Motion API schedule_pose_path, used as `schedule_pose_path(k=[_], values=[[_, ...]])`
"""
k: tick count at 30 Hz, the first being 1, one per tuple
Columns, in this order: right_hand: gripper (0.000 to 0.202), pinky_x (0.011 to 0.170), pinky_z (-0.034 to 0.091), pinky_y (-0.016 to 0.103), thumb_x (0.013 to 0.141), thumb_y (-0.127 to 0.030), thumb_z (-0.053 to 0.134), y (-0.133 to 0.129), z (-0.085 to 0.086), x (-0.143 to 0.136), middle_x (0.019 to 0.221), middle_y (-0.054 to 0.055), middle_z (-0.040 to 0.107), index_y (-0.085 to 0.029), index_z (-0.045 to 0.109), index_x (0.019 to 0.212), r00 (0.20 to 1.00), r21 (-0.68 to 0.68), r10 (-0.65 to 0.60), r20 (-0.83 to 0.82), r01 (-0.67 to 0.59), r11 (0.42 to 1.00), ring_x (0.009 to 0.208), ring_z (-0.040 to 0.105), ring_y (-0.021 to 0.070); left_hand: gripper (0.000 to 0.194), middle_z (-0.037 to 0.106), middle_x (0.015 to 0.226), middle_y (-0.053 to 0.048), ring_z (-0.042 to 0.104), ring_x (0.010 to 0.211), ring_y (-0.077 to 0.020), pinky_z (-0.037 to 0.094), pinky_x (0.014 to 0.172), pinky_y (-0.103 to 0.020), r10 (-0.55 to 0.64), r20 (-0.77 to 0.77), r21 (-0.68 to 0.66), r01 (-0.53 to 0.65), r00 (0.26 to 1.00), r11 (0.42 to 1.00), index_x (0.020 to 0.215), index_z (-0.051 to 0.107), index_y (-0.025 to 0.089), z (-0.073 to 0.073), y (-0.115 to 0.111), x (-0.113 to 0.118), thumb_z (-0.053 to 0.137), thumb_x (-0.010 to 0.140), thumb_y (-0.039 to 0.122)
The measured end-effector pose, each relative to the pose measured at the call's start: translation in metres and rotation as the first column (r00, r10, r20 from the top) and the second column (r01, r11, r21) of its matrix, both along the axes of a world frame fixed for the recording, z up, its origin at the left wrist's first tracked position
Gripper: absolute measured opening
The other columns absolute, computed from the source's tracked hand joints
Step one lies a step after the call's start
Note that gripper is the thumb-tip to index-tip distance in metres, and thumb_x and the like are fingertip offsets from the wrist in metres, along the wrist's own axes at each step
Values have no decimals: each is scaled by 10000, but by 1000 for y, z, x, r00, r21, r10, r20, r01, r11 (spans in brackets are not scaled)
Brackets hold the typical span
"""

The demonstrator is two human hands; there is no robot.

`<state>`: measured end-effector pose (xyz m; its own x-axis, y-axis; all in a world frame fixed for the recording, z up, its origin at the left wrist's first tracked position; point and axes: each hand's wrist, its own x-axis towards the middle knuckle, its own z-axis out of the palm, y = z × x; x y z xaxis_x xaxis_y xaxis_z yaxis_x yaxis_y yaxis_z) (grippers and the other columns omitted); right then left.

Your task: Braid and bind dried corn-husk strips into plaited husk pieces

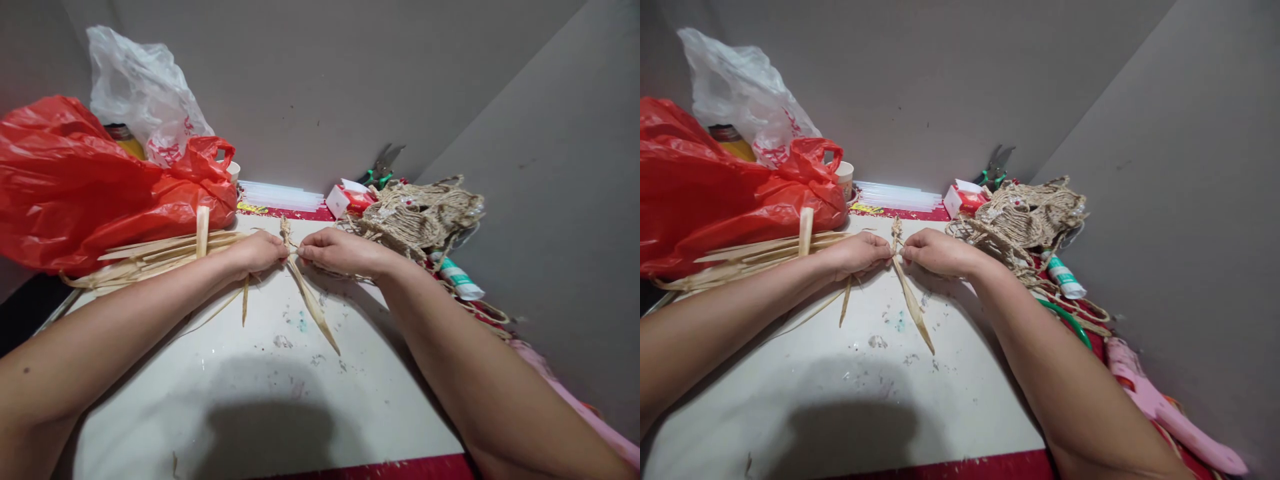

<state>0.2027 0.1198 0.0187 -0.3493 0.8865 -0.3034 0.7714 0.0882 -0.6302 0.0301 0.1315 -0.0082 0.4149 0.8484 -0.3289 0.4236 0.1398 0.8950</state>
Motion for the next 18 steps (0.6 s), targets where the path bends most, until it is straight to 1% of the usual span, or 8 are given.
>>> schedule_pose_path(k=[3, 6, 8, 11, 13, 15, 18], values=[[226, 450, 233, 230, 813, -312, 534, -6, 2, -10, 473, -37, 377, -156, 612, 670, 1000, 32, 2, -10, -2, 999, 433, 298, 78, 235, 275, 357, 60, 194, 308, -52, 108, 393, -250, -1, 25, 9, 0, 1000, 1000, 542, 527, 162, -2, 0, -1, 553, 757, 255], [222, 484, 263, 230, 810, -217, 488, -14, 3, -24, 502, -19, 425, -141, 614, 643, 999, 87, 37, 9, -37, 996, 471, 339, 88, 232, 286, 368, 55, 205, 314, -55, 122, 393, -250, -1, 52, 0, 1, 999, 1000, 515, 512, 163, -4, 0, -2, 528, 744, 199], [220, 500, 280, 233, 797, -173, 457, -17, 2, -32, 529, -3, 469, -133, 606, 639, 997, 126, 50, 66, -58, 990, 497, 380, 99, 255, 290, 364, 54, 210, 312, -54, 127, 390, -249, 13, 69, -5, -12, 998, 1000, 488, 477, 168, -5, -1, -3, 517, 739, 184], [221, 520, 299, 240, 789, -173, 432, -19, 0, -39, 573, 28, 530, -128, 598, 649, 979, 212, 53, 195, -95, 973, 530, 431, 118, 281, 296, 356, 58, 218, 304, -50, 124, 383, -246, 32, 91, -5, -32, 995, 999, 466, 419, 174, -5, -2, -5, 522, 728, 175], [226, 534, 313, 248, 793, -198, 434, -21, 1, -42, 626, 62, 586, -123, 624, 696, 954, 249, 27, 298, -105, 963, 561, 476, 139, 294, 299, 348, 59, 226, 298, -50, 118, 378, -244, 47, 112, -11, -46, 993, 999, 463, 390, 178, -5, -4, -4, 523, 725, 169], [242, 555, 332, 260, 801, -220, 438, -25, 3, -46, 711, 107, 643, -114, 654, 772, 916, 263, -23, 400, -91, 961, 612, 533, 172, 301, 293, 338, 63, 224, 292, -48, 123, 373, -240, 74, 139, -21, -72, 988, 997, 462, 380, 178, -4, -5, -3, 522, 726, 160], [289, 622, 378, 285, 825, -244, 425, -34, 3, -54, 890, 158, 682, -121, 671, 914, 876, 308, -102, 472, -55, 950, 755, 606, 232, 299, 298, 330, 68, 226, 293, -42, 134, 371, -230, 115, 176, -46, -109, 978, 993, 465, 381, 175, -4, -7, -1, 545, 714, 160]])
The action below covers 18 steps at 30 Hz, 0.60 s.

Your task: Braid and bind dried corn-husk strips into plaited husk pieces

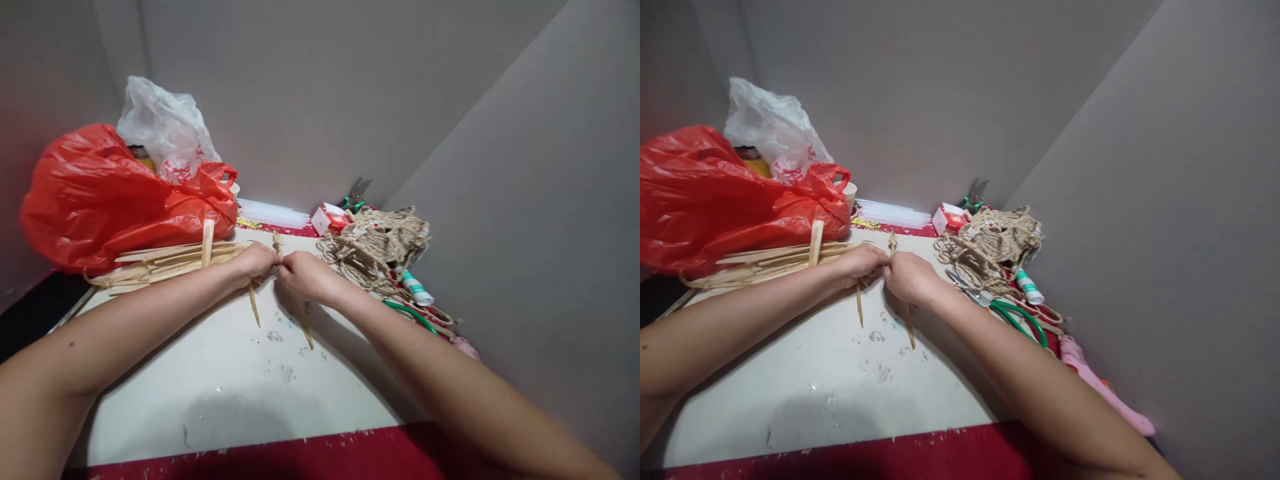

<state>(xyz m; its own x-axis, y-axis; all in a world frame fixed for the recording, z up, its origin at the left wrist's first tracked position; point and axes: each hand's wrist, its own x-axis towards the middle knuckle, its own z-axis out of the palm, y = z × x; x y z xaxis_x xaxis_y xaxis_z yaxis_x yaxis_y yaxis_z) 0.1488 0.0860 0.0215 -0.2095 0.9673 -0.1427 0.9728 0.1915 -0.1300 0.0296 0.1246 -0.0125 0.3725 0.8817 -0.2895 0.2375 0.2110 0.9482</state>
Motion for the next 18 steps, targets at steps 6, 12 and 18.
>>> schedule_pose_path(k=[6, 12, 18], values=[[340, 716, 430, 336, 861, -198, 368, -24, -13, -22, 984, 197, 674, -103, 661, 1006, 998, 121, -34, 56, 27, 992, 901, 634, 293, 261, 296, 353, 76, 224, 312, -34, 100, 378, -216, 47, 145, -90, -34, 988, 995, 499, 414, 165, -2, 0, -2, 608, 671, 196], [252, 588, 410, 263, 837, -288, 472, -55, 3, -10, 781, 100, 675, -142, 677, 834, 943, -100, 270, -197, -293, 951, 672, 604, 192, 138, 246, 381, 107, 154, 339, -20, 81, 390, -203, 16, 243, -93, 7, 970, 996, 616, 513, 133, 3, -3, -8, 633, 652, 191], [343, 553, 349, 210, 861, -424, 473, -19, 17, 23, 635, 31, 569, -122, 613, 776, 807, 104, -4, -591, 81, 991, 611, 499, 123, 210, 229, 401, 101, 144, 348, -23, 78, 383, -203, -22, 220, -98, 45, 975, 994, 563, 419, 160, 4, -7, -5, 590, 685, 177]])
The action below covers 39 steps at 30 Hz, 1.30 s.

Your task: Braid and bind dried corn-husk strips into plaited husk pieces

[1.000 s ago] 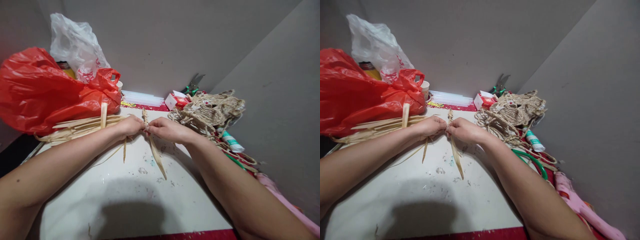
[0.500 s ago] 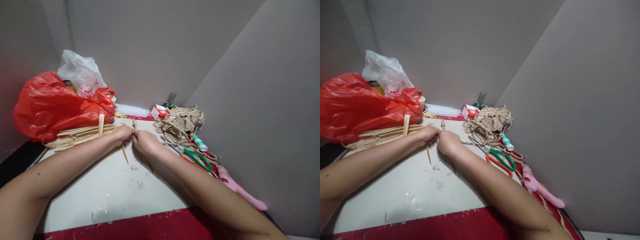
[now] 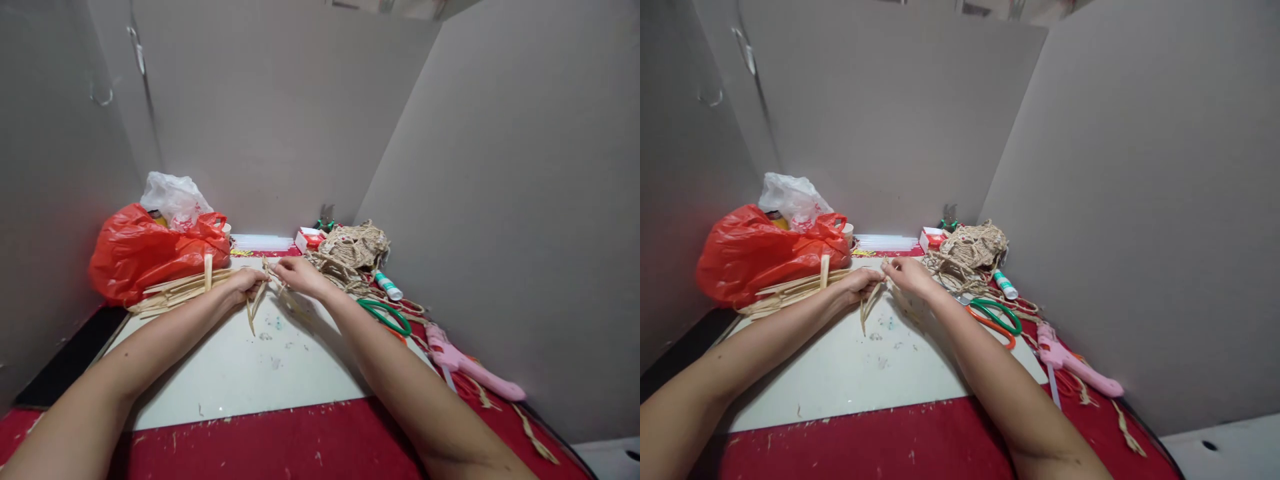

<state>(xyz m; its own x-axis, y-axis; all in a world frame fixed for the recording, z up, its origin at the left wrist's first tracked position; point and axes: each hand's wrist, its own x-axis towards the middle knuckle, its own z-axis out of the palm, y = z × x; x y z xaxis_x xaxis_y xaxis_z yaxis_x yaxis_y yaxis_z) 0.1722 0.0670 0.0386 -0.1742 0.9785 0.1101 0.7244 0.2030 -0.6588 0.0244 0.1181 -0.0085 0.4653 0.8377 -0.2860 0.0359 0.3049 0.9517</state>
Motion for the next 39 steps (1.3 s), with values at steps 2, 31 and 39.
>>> schedule_pose_path(k=[2, 31, 39], values=[[316, 551, 342, 213, 860, -377, 501, 17, -7, -5, 608, 35, 556, -123, 585, 692, 995, -112, -81, -49, 76, 991, 606, 494, 124, 227, 225, 412, 102, 140, 351, -22, 79, 382, -199, 4, -18, 0, -4, 1000, 1000, 566, 407, 163, -1, -1, 1, 582, 707, 193], [270, 324, 156, 156, 835, -104, 456, 31, -41, -18, 330, -95, 257, -150, 418, 572, 773, -538, -261, -578, -121, 834, 293, 193, 26, 213, 539, 541, -15, 467, 561, -131, 327, 556, -235, 345, -679, 610, 237, 648, 756, 648, 623, 127, 26, -35, -5, 516, 761, 273], [326, 289, 149, 119, 875, -127, 409, 34, -41, -15, 356, -90, 286, -183, 306, 570, 708, -607, -312, -633, -204, 768, 288, 207, 18, 333, 684, 923, -176, 635, 818, -261, 413, 684, -311, 466, -806, 590, 549, 365, 592, 914, 650, 130, 10, -61, 18, 382, 849, 317]])
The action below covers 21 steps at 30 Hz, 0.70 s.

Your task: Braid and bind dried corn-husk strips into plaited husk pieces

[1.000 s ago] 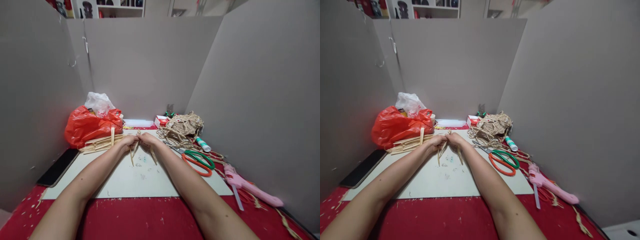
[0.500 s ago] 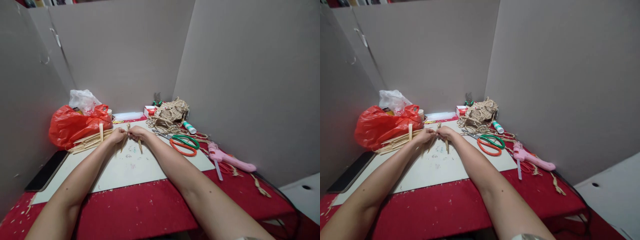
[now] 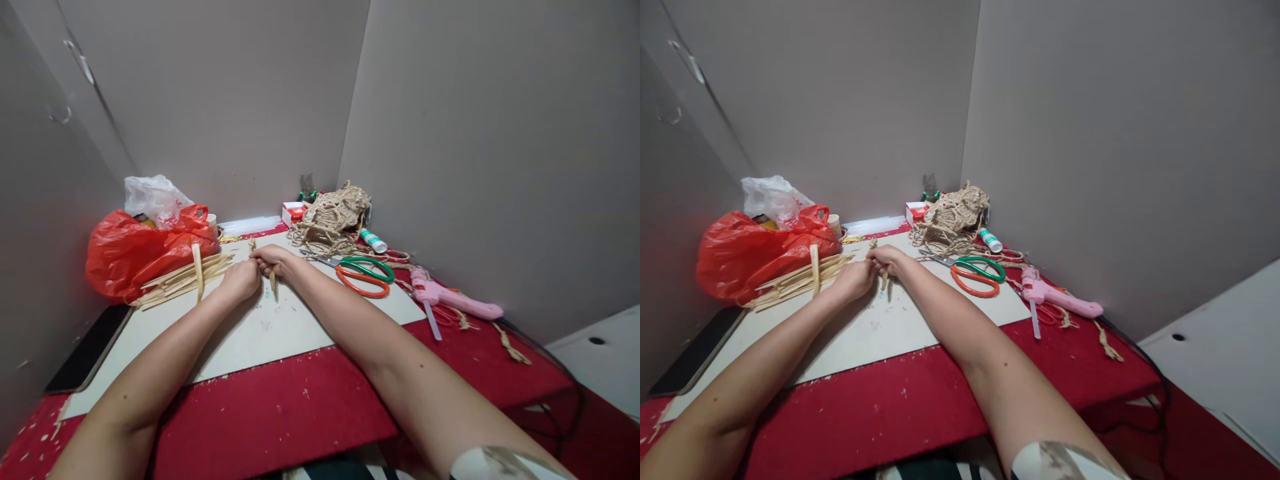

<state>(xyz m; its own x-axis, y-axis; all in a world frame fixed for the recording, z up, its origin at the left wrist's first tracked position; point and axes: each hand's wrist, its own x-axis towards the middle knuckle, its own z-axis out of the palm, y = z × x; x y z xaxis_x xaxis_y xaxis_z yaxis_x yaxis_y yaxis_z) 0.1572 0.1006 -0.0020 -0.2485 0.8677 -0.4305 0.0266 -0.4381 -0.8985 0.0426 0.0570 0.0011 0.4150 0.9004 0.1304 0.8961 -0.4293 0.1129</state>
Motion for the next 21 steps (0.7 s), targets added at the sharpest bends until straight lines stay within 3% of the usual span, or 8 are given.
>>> schedule_pose_path(k=[2, 5, 8, 9, 11, 15, 18, 21], values=[[313, 284, 152, 116, 865, -118, 420, 0, 2, 5, 365, -93, 280, -178, 319, 574, 999, -15, 40, -26, -40, 999, 289, 197, 16, 366, 687, 793, -141, 631, 711, -233, 414, 630, -290, -38, 82, -102, 46, 996, 994, 801, 654, 138, 7, 6, -7, 384, 850, 380], [283, 280, 147, 111, 863, -115, 419, 1, 6, 13, 377, -108, 238, -167, 353, 593, 991, -33, 108, -76, -111, 993, 294, 155, 15, 432, 598, 536, -55, 548, 494, -156, 388, 523, -250, 26, 387, -247, 77, 922, 966, 628, 598, 147, 19, 24, -21, 392, 840, 461], [268, 284, 137, 104, 886, -121, 375, 3, 6, 18, 391, -116, 206, -163, 370, 621, 979, -34, 159, -124, -164, 986, 302, 125, 19, 266, 573, 553, -9, 513, 482, -102, 384, 513, -210, 172, 754, -220, -3, 634, 976, 681, 561, 147, 20, 39, -28, 473, 819, 357], [265, 287, 136, 103, 891, -124, 367, 4, 5, 19, 396, -116, 207, -162, 373, 629, 976, -31, 173, -135, -178, 983, 305, 124, 20, 193, 580, 584, -6, 515, 492, -90, 386, 516, -199, 228, 811, -276, 9, 539, 961, 715, 554, 144, 18, 41, -27, 492, 811, 299], [259, 292, 132, 105, 891, -128, 365, 4, 3, 18, 405, -114, 210, -160, 377, 635, 970, -23, 198, -140, -203, 979, 309, 124, 20, 118, 581, 599, -14, 508, 480, -79, 384, 500, -193, 353, 817, -444, 107, 456, 890, 738, 545, 134, 11, 42, -22, 499, 801, 222], [242, 300, 126, 112, 883, -134, 372, 3, 2, 18, 420, -109, 213, -152, 405, 644, 965, 5, 241, -105, -242, 970, 320, 120, 22, 186, 438, 468, 31, 345, 342, -42, 241, 376, -175, 414, 761, -572, 218, 499, 790, 632, 505, 135, 1, 39, -10, 482, 808, 190], [205, 312, 134, 123, 863, -126, 397, 1, 3, 21, 426, -105, 222, -149, 430, 661, 965, 36, 258, -48, -256, 966, 326, 125, 26, 203, 302, 431, 77, 214, 307, -22, 116, 353, -182, 418, 743, -588, 211, 523, 781, 609, 491, 143, 1, 40, -10, 469, 810, 166], [163, 332, 147, 152, 844, -156, 441, 0, 4, 25, 426, -98, 233, -150, 470, 683, 941, 136, 272, 201, -302, 944, 332, 161, 34, 191, 270, 418, 82, 193, 304, -26, 98, 353, -195, 415, 717, -597, 187, 560, 780, 624, 536, 137, 1, 42, -14, 476, 803, 168]])
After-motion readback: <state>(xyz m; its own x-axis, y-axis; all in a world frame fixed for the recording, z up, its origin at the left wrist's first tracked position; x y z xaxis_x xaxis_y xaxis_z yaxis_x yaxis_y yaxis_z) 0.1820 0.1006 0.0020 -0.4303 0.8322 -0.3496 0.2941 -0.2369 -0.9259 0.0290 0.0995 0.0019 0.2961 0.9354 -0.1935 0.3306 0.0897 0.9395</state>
